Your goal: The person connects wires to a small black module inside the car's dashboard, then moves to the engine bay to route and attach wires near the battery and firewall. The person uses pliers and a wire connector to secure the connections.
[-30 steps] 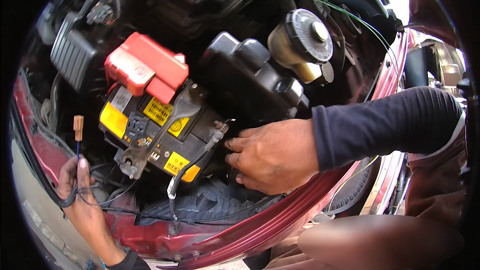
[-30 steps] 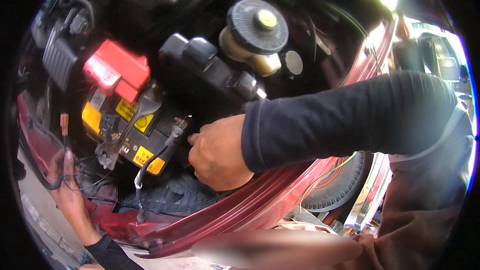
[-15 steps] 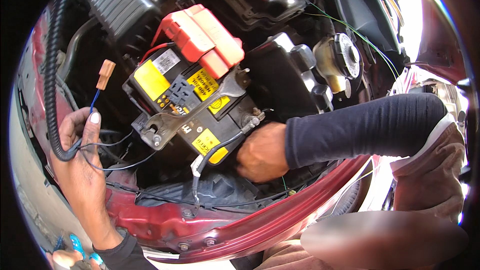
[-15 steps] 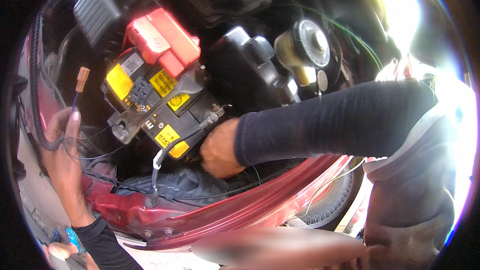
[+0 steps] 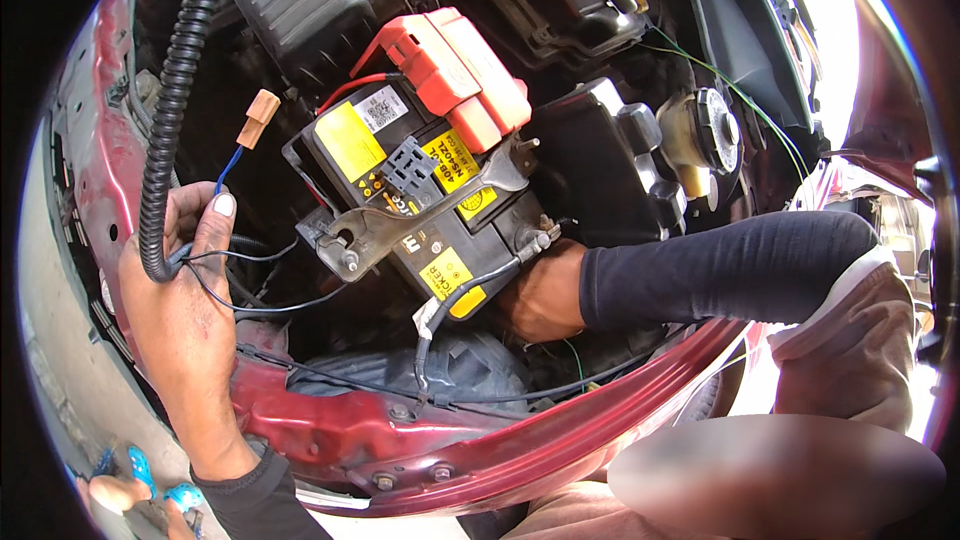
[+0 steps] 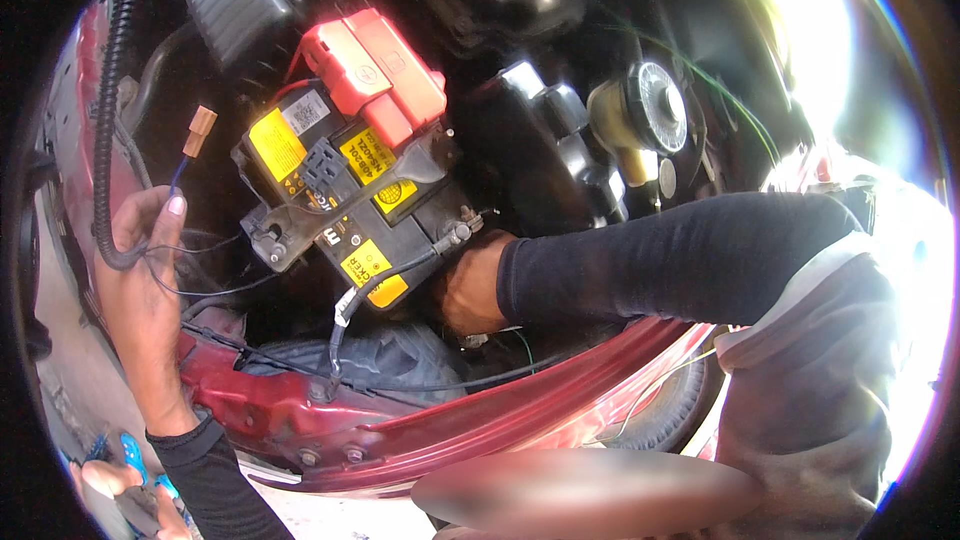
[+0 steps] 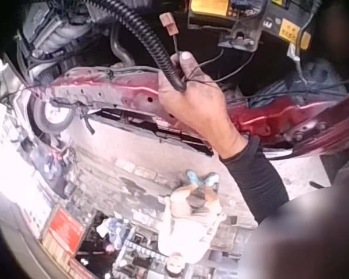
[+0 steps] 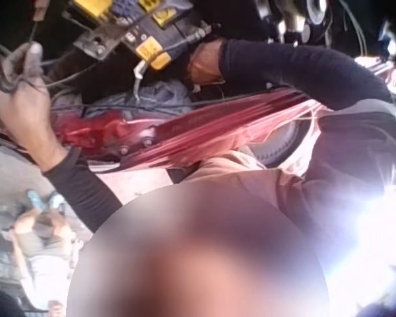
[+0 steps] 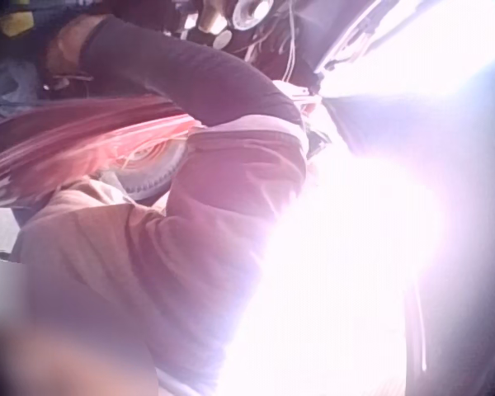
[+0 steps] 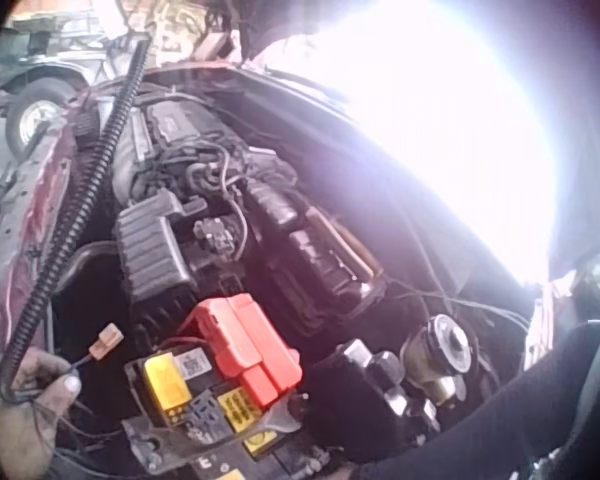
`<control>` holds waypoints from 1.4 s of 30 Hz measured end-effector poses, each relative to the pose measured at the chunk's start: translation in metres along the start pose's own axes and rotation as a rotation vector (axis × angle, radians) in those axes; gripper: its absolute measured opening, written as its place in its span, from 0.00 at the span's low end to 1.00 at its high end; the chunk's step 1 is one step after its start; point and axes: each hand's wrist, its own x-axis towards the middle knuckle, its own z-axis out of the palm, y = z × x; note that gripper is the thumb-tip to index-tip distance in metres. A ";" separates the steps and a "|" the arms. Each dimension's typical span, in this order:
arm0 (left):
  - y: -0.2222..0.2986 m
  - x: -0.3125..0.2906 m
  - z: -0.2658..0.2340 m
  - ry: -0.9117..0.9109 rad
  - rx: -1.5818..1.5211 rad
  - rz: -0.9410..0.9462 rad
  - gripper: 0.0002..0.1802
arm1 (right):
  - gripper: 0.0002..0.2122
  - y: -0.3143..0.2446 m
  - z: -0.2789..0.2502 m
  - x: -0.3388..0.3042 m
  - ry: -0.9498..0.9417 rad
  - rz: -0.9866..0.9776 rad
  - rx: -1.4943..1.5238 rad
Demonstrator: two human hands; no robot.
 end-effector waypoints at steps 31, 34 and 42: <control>0.001 0.002 -0.003 -0.041 -0.015 -0.031 0.11 | 0.11 -0.011 -0.112 -0.102 0.143 0.414 0.326; -0.004 0.003 -0.002 -0.054 -0.027 -0.056 0.11 | 0.09 -0.016 -0.106 -0.086 0.202 0.352 -0.018; -0.013 0.004 -0.003 -0.073 0.049 -0.032 0.11 | 0.04 -0.012 -0.086 -0.065 0.048 0.175 -0.040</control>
